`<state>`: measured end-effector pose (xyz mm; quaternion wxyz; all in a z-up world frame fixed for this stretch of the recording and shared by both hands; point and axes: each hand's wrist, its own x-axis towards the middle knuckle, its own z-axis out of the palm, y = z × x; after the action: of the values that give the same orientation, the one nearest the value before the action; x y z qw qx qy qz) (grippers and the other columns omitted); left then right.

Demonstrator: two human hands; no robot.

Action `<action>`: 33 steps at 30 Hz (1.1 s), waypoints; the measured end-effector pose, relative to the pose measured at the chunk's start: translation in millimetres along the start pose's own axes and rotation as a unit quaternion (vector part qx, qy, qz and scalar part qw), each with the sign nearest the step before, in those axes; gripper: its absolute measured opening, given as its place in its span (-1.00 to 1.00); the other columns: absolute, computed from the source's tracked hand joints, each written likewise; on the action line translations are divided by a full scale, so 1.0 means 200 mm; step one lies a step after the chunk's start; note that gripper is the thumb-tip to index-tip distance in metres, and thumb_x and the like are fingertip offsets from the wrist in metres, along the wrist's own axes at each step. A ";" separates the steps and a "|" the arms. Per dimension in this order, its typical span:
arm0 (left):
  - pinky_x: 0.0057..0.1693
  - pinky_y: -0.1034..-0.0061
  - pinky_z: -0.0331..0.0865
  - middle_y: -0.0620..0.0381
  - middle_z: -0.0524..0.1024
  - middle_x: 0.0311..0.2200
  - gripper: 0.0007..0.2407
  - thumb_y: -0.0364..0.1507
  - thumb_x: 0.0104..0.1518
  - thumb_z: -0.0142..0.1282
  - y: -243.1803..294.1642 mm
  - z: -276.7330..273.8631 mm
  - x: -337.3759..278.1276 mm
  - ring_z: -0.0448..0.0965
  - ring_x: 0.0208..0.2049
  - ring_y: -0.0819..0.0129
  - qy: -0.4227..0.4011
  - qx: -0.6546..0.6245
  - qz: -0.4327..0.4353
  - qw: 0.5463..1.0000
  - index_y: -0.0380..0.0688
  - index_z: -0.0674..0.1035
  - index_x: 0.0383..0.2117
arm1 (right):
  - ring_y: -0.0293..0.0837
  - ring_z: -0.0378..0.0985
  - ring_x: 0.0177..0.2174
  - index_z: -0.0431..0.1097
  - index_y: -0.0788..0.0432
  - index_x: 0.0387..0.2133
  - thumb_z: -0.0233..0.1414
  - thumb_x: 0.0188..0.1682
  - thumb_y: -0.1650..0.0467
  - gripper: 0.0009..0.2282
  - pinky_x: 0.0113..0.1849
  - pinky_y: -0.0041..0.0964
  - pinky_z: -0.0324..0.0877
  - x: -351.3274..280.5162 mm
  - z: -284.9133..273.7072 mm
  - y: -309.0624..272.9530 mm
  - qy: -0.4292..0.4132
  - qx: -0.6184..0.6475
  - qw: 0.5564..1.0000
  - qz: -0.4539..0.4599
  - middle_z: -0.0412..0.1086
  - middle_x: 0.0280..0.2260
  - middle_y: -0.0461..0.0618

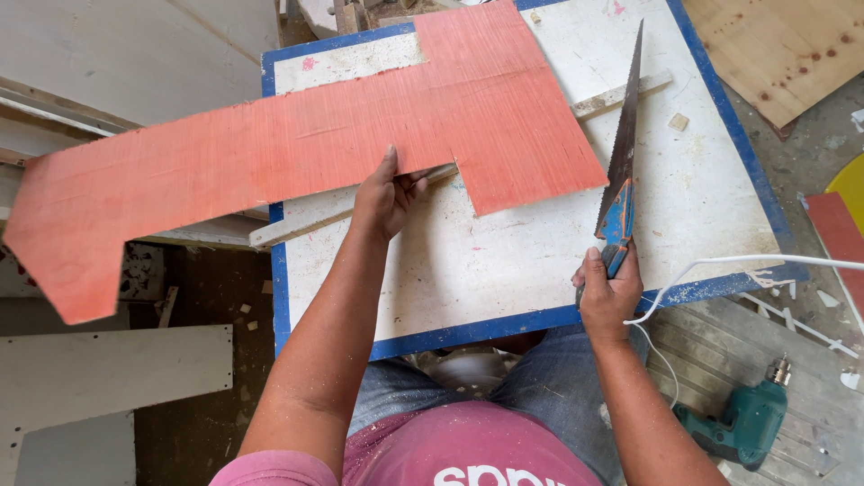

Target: Using a hand saw to cut a thin red wood panel on a workbench.

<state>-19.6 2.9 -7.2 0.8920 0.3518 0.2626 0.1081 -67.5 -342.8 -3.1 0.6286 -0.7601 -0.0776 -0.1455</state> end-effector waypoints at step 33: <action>0.20 0.20 0.53 -0.19 0.57 0.06 -0.59 -0.15 0.26 0.03 0.04 -0.13 -0.27 0.61 0.03 -0.08 -0.174 -0.005 0.018 0.985 -0.19 0.60 0.06 | -0.11 0.50 -0.59 0.11 0.32 0.31 -0.09 0.20 0.44 -0.59 -0.41 -0.11 0.50 0.01 -0.01 0.01 0.010 0.040 0.998 0.039 0.36 -0.64 0.00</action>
<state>-79.2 3.6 3.2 0.9237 0.3654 0.0968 0.0629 -64.9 -346.4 -4.2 0.6641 -0.7356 -0.0471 -0.1253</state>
